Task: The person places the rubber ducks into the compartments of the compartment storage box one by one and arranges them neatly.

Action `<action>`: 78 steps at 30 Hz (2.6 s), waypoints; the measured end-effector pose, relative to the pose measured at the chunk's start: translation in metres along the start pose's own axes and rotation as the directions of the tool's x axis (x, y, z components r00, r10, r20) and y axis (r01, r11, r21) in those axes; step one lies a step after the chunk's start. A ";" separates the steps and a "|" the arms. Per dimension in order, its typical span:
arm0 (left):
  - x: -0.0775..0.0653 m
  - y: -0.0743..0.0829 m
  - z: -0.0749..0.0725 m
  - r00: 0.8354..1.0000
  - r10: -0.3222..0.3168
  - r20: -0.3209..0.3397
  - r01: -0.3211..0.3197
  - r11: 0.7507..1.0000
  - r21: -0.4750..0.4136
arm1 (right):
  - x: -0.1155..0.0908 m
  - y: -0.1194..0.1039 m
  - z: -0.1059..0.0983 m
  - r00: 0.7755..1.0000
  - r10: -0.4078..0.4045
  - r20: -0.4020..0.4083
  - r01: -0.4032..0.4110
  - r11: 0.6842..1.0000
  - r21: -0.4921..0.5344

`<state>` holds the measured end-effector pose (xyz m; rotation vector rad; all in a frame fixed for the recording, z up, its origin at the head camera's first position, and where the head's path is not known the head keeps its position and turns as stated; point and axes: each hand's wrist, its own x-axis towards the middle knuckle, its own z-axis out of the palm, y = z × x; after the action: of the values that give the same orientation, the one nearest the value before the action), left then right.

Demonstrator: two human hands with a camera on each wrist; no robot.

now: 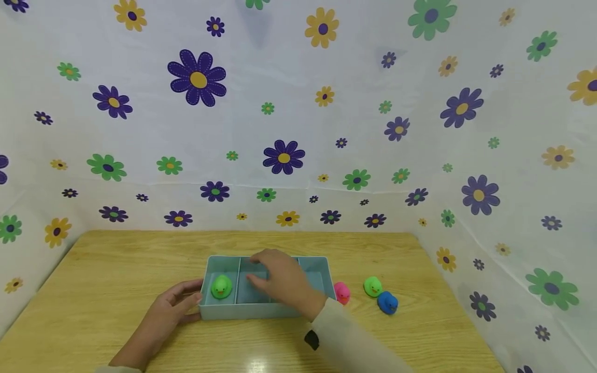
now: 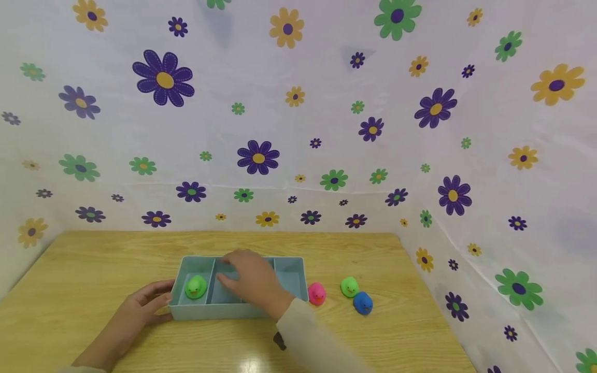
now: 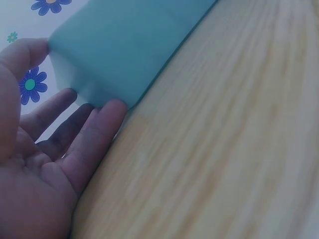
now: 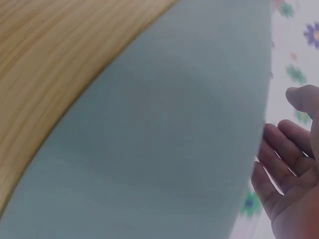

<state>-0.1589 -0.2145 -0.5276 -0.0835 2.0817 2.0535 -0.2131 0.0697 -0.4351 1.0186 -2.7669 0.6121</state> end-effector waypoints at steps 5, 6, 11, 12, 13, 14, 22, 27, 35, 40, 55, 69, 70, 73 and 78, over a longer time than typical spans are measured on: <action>-0.001 0.001 0.002 1.000 -0.006 -0.003 0.006 1.000 0.016 | -0.033 0.040 -0.025 0.989 0.070 -0.133 -0.058 0.994 0.097; -0.001 0.001 0.002 1.000 -0.007 -0.005 0.007 1.000 0.016 | -0.039 0.050 -0.030 0.984 0.075 -0.163 -0.059 0.993 0.106; -0.001 0.002 0.003 1.000 -0.011 -0.011 0.012 1.000 0.019 | -0.071 0.098 -0.052 0.962 0.113 -0.248 -0.095 0.992 0.083; -0.001 0.002 0.003 1.000 -0.013 -0.011 0.014 1.000 0.021 | -0.077 0.107 -0.056 0.960 0.123 -0.249 -0.109 0.991 0.071; -0.001 0.003 0.003 1.000 -0.015 -0.011 0.015 1.000 0.023 | -0.082 0.116 -0.059 0.960 0.139 -0.245 -0.126 0.990 0.066; -0.001 0.003 0.003 1.000 -0.018 -0.010 0.018 1.000 0.025 | -0.088 0.124 -0.062 0.959 0.156 -0.235 -0.145 0.987 0.066; -0.004 0.004 0.001 1.000 -0.022 -0.021 0.023 1.000 0.021 | -0.118 0.154 -0.071 0.974 0.210 -0.080 -0.201 0.973 0.109; -0.003 0.003 0.001 1.000 -0.019 -0.017 0.019 1.000 0.019 | -0.127 0.159 -0.067 0.979 0.201 0.027 -0.202 0.968 0.150; -0.002 0.003 0.002 1.000 -0.009 -0.006 0.009 1.000 0.007 | -0.133 0.161 -0.062 0.972 0.208 0.112 -0.225 0.960 0.168; -0.003 0.004 0.002 1.000 -0.009 -0.002 0.009 1.000 0.009 | -0.134 0.163 -0.059 0.965 0.208 0.160 -0.237 0.953 0.189; -0.003 0.004 0.001 1.000 -0.009 -0.002 0.009 1.000 0.008 | -0.136 0.166 -0.051 0.972 0.173 0.161 -0.206 0.954 0.218; -0.002 0.004 0.000 1.000 -0.001 0.008 0.001 1.000 0.003 | -0.137 0.164 -0.051 0.977 0.165 0.136 -0.191 0.958 0.213; -0.002 0.004 0.000 1.000 0.000 0.010 0.000 1.000 0.002 | -0.137 0.164 -0.051 0.977 0.166 0.137 -0.192 0.959 0.208; -0.002 0.004 0.000 1.000 0.002 0.013 -0.002 1.000 0.003 | -0.136 0.163 -0.052 0.975 0.172 0.143 -0.199 0.960 0.198; -0.001 0.005 0.001 1.000 0.006 0.012 -0.006 1.000 0.012 | -0.134 0.162 -0.053 0.971 0.191 0.147 -0.216 0.959 0.183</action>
<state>-0.1585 -0.2140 -0.5226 -0.0635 2.0901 2.0393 -0.2159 0.2830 -0.4748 0.8381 -2.9974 0.8966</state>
